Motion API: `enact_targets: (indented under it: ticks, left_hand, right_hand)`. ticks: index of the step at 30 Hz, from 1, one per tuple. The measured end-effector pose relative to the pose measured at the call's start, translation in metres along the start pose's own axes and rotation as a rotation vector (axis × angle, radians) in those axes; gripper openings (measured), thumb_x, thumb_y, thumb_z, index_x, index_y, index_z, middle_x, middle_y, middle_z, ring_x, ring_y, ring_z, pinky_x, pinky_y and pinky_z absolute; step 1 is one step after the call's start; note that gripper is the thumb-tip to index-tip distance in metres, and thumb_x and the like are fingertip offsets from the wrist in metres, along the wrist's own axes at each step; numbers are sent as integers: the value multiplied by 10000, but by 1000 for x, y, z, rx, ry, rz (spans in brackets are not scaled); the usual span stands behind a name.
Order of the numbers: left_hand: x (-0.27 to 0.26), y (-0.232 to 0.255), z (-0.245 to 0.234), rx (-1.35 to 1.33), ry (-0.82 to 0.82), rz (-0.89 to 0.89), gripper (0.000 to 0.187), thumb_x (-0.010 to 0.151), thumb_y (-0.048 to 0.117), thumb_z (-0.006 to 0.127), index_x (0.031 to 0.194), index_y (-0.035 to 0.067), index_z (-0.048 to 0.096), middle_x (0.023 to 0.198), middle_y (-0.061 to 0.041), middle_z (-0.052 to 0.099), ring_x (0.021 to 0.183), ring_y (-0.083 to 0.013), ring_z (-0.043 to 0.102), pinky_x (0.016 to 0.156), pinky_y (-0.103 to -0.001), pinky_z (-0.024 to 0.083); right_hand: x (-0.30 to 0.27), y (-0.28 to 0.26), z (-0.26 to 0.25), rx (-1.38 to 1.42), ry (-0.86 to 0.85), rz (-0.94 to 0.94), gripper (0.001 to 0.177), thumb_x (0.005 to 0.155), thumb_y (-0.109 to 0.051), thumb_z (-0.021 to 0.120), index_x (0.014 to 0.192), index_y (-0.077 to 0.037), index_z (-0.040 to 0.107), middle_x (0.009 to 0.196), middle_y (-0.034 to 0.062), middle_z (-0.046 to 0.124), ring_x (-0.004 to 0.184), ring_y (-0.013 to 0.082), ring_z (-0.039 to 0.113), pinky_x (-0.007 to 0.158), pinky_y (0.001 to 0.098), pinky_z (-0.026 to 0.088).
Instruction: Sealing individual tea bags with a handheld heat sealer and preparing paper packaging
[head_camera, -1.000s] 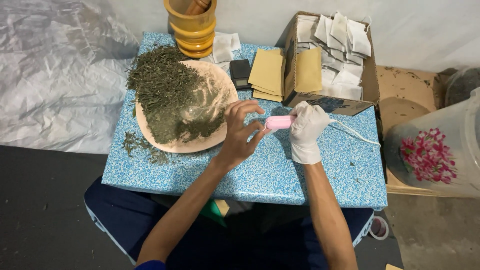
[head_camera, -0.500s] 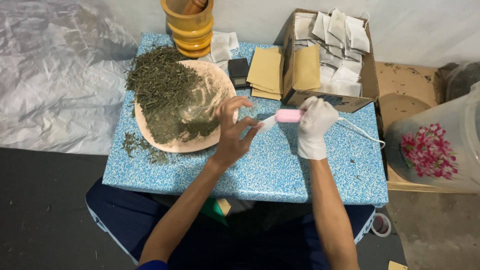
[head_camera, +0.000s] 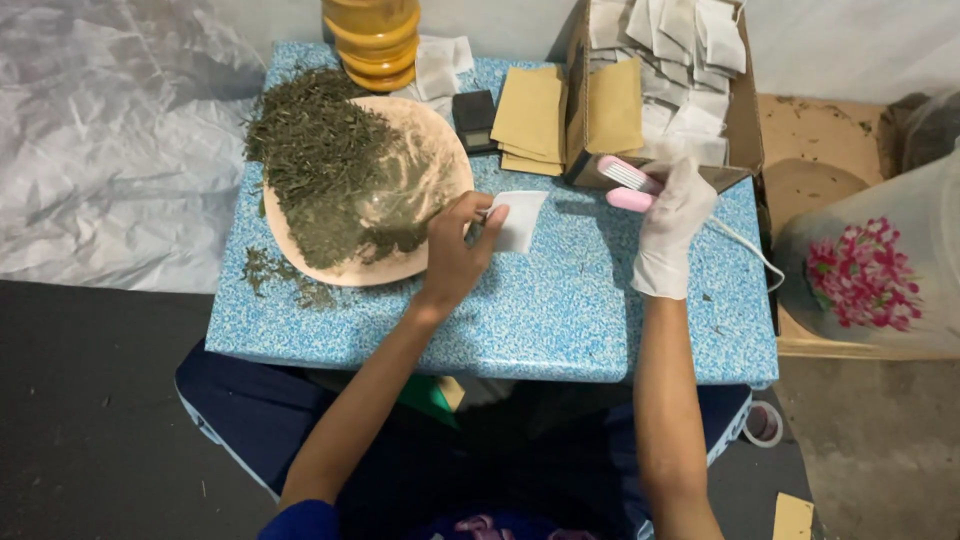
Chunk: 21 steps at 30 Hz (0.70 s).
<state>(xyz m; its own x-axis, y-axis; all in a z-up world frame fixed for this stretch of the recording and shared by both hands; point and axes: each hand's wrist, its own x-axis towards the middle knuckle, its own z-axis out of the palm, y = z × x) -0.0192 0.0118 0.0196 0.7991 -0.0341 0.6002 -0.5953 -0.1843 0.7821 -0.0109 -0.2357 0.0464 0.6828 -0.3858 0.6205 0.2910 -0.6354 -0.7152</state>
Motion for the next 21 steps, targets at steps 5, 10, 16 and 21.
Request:
enact_targets:
  ticks: [5, 10, 16, 21]
  left_hand:
    - [-2, 10, 2, 22, -97, -64, 300, 1113, 293, 634, 1361, 137, 695, 791, -155, 736, 780, -378, 779, 784, -446, 595]
    - [-13, 6, 7, 131, -156, -17, 417, 1132, 230, 583, 1538, 137, 598, 781, -181, 724, 728, -371, 763, 753, -463, 600]
    - [-18, -12, 10, 194, -246, -123, 492, 1096, 268, 613, 1568, 147, 549, 909, -157, 743, 680, -307, 746, 665, -448, 599]
    - [-19, -18, 9, 248, -272, -145, 522, 1097, 213, 600, 1601, 125, 498, 995, -186, 720, 728, -349, 747, 692, -489, 602]
  right_hand:
    - [1, 24, -1, 174, -166, 265, 377, 1059, -337, 553, 913, -66, 773, 730, 141, 639, 649, 246, 728, 565, 282, 604]
    - [-13, 28, 12, -487, -434, -217, 423, 1039, -311, 472, 831, -169, 812, 730, 134, 730, 771, 367, 733, 695, 453, 592]
    - [-30, 87, 27, -608, -427, -389, 416, 1136, -384, 423, 852, -159, 627, 781, 108, 587, 793, 360, 677, 705, 492, 535]
    - [-27, 68, 21, -427, -555, -293, 432, 1176, -511, 352, 932, -260, 605, 830, 45, 587, 859, 319, 688, 762, 480, 550]
